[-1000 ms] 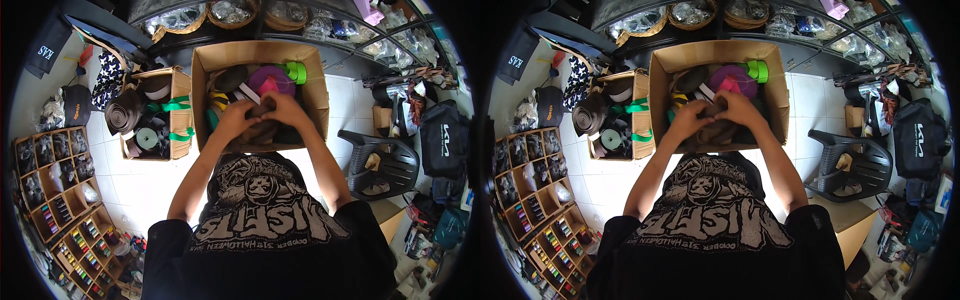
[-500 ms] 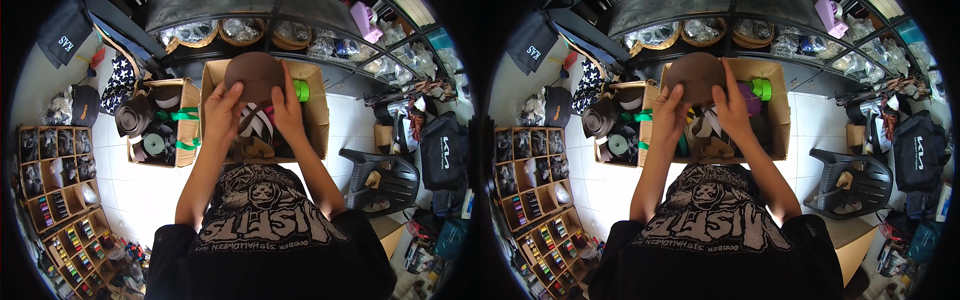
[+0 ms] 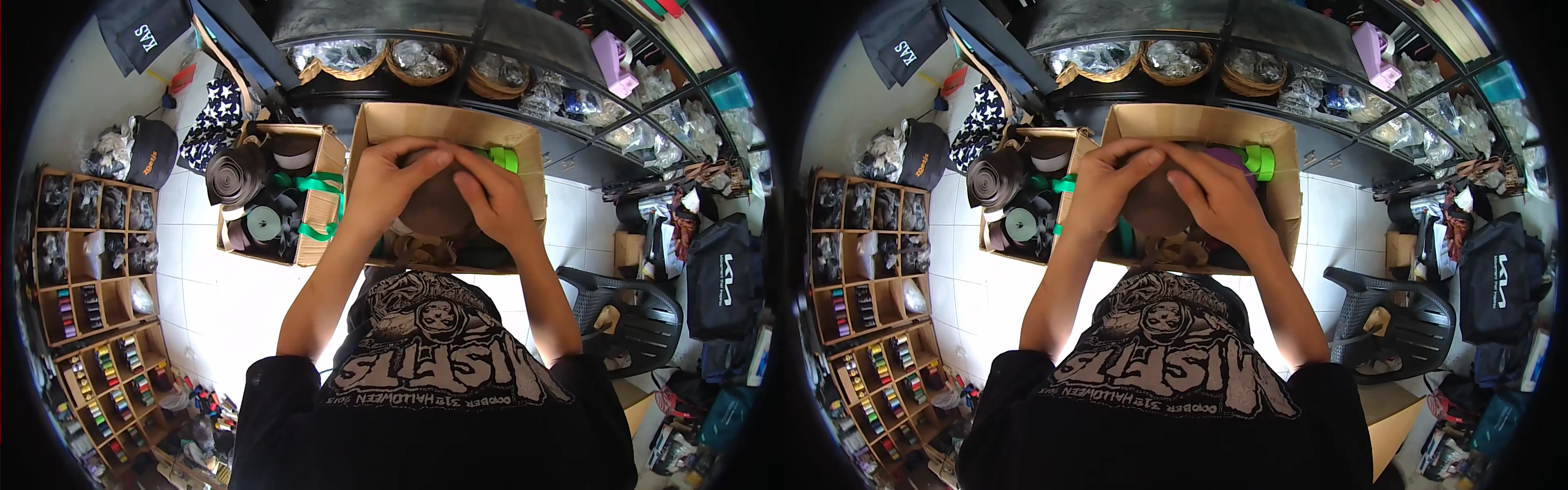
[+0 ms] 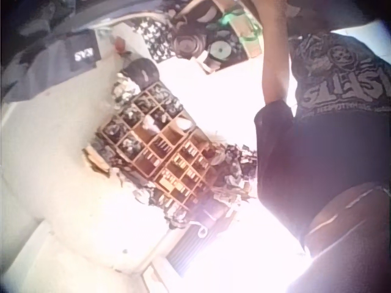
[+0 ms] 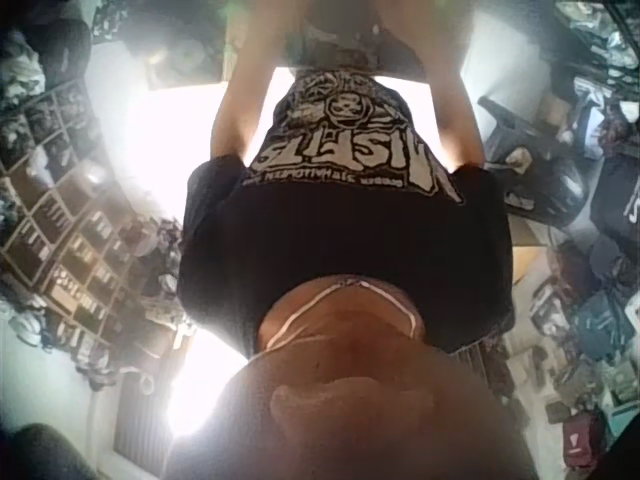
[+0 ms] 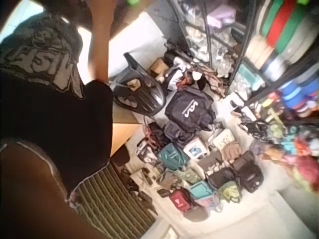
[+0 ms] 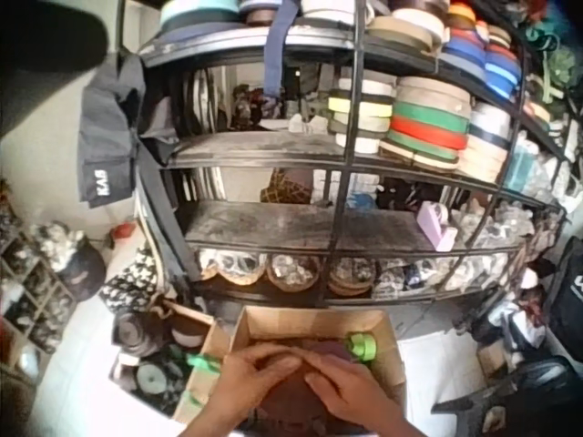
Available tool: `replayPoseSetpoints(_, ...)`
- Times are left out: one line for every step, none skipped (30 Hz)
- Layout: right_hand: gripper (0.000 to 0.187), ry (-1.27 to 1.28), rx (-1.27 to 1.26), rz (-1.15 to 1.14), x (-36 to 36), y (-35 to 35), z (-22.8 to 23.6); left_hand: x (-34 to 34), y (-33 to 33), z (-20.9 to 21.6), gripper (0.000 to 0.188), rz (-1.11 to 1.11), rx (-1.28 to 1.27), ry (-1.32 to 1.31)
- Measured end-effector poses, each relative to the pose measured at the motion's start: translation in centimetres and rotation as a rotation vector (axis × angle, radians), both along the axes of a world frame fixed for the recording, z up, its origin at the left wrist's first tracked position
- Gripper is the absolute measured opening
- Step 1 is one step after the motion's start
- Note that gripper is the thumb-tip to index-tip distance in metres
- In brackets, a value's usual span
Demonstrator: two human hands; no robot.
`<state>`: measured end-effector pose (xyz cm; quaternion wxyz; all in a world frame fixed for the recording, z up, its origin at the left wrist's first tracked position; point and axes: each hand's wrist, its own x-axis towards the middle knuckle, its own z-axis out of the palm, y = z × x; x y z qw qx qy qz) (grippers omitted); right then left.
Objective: The person picks up rolls of ribbon from a cardboard box, unrolls a short section of each roll by hand to check it, and then places the rolls onto shelves in a storage room.
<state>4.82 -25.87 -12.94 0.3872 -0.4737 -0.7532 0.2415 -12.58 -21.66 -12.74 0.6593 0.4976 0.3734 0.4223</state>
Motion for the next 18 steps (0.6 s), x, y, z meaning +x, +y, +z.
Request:
replayPoseSetpoints(0.038,0.068,0.054,-0.045,-0.3,0.0,0.0,0.3,-0.2,-0.4,0.023,0.008,-0.001,0.000)
replayPoseSetpoints(0.038,0.069,0.053,-0.037,-0.7,-0.1,0.1,0.5,-0.4,-0.7,0.024,0.128,0.011,-0.020)
replayPoseSetpoints(0.039,0.054,0.073,-0.114,-1.3,-0.2,0.2,0.6,-0.5,-0.8,0.026,0.248,0.023,-0.038)
replayPoseSetpoints(0.040,0.039,0.092,-0.189,-2.0,-0.3,0.2,0.6,-0.3,-0.9,0.026,0.256,0.023,-0.036)
replayPoseSetpoints(0.040,0.041,0.092,-0.181,-2.6,-0.6,0.1,0.6,0.1,-1.0,0.028,0.344,0.002,-0.182)
replayPoseSetpoints(0.042,0.140,0.004,-0.241,-3.1,-0.8,-0.3,0.7,0.2,-0.8,0.031,0.432,-0.020,-0.330)
replayPoseSetpoints(0.042,0.186,-0.042,-0.267,-3.5,-1.0,-0.3,1.0,0.1,-0.6,0.031,0.440,-0.019,-0.332)
replayPoseSetpoints(0.043,0.235,-0.084,-0.293,-4.0,-1.0,-0.3,1.4,0.0,-0.1,0.035,0.492,-0.014,-0.404)
replayPoseSetpoints(0.044,0.322,-0.136,-0.307,-4.4,-1.1,0.4,1.8,-0.1,0.7,0.039,0.540,-0.009,-0.477)
replayPoseSetpoints(0.044,0.364,-0.161,-0.314,-4.2,-0.9,0.5,1.9,-0.6,1.4,0.039,0.540,-0.067,-0.501)
replayPoseSetpoints(0.044,0.407,-0.184,-0.321,-4.1,-0.6,0.7,1.3,-0.4,1.4,0.039,0.540,-0.064,-0.506)
replayPoseSetpoints(0.043,0.336,0.011,-0.274,-3.4,0.2,0.2,-0.2,-0.1,1.2,0.042,0.387,-0.026,-0.379)
replayPoseSetpoints(0.041,0.262,0.206,-0.233,-2.7,0.6,0.2,-1.6,0.1,1.7,0.047,0.228,0.011,-0.252)
replayPoseSetpoints(0.041,0.262,0.211,-0.240,-1.9,0.6,0.8,-2.8,0.2,2.6,0.048,0.132,0.063,-0.150)
replayPoseSetpoints(0.039,0.189,0.142,-0.127,-1.3,0.5,1.9,-3.5,0.1,3.6,0.043,0.047,0.108,-0.059)
replayPoseSetpoints(0.036,0.116,0.072,-0.014,-0.9,0.5,2.7,-3.5,0.1,3.8,0.040,-0.011,0.192,0.057)
replayPoseSetpoints(0.036,0.115,0.074,-0.016,-0.9,0.6,3.1,-3.5,0.2,3.9,0.038,-0.070,0.276,0.173)
replayPoseSetpoints(0.034,0.115,0.088,0.026,-0.9,0.8,3.4,-3.2,0.1,3.9,0.038,-0.071,0.281,0.172)
